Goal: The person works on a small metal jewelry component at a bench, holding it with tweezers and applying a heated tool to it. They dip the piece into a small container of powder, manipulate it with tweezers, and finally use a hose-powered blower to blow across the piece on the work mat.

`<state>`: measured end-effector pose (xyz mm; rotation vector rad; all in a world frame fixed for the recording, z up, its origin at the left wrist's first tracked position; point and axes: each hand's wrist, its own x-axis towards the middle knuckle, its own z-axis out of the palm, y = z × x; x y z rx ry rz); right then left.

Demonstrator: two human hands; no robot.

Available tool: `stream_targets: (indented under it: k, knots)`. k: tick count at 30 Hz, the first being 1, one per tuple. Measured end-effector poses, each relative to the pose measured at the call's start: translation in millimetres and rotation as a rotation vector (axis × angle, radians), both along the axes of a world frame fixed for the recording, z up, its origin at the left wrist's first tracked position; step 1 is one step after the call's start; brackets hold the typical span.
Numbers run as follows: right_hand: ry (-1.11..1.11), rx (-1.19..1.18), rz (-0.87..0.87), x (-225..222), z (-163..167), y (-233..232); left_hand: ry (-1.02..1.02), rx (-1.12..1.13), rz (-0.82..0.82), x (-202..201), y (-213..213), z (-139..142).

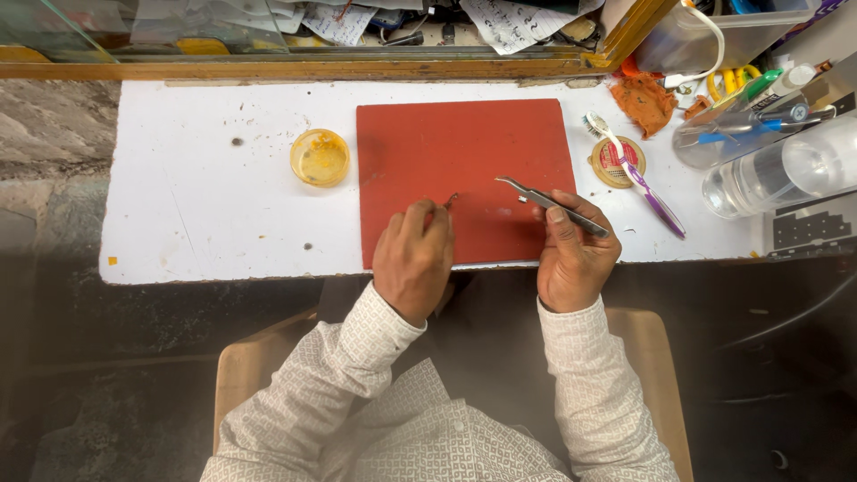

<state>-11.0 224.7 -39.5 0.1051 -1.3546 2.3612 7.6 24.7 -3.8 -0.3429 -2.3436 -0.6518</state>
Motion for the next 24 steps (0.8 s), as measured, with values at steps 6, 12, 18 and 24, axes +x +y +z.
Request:
stream_targets:
  k: [6,12,18,24]
  knots:
    - [0.008,0.035,-0.002,1.2,0.7,-0.8,-0.077,0.066,-0.04,2.8,7.5,-4.0]
    - [0.013,0.049,0.02,2.1,-1.2,2.3,-0.059,0.253,0.005,0.9,-18.3,-3.5]
    - [0.034,0.047,0.032,1.6,-3.5,2.5,-0.04,0.273,0.354,-33.0,-99.0,-4.1]
    - [0.034,0.131,-0.018,7.1,9.5,-13.3,-0.135,0.332,0.14,-44.4,-103.1,-15.7]
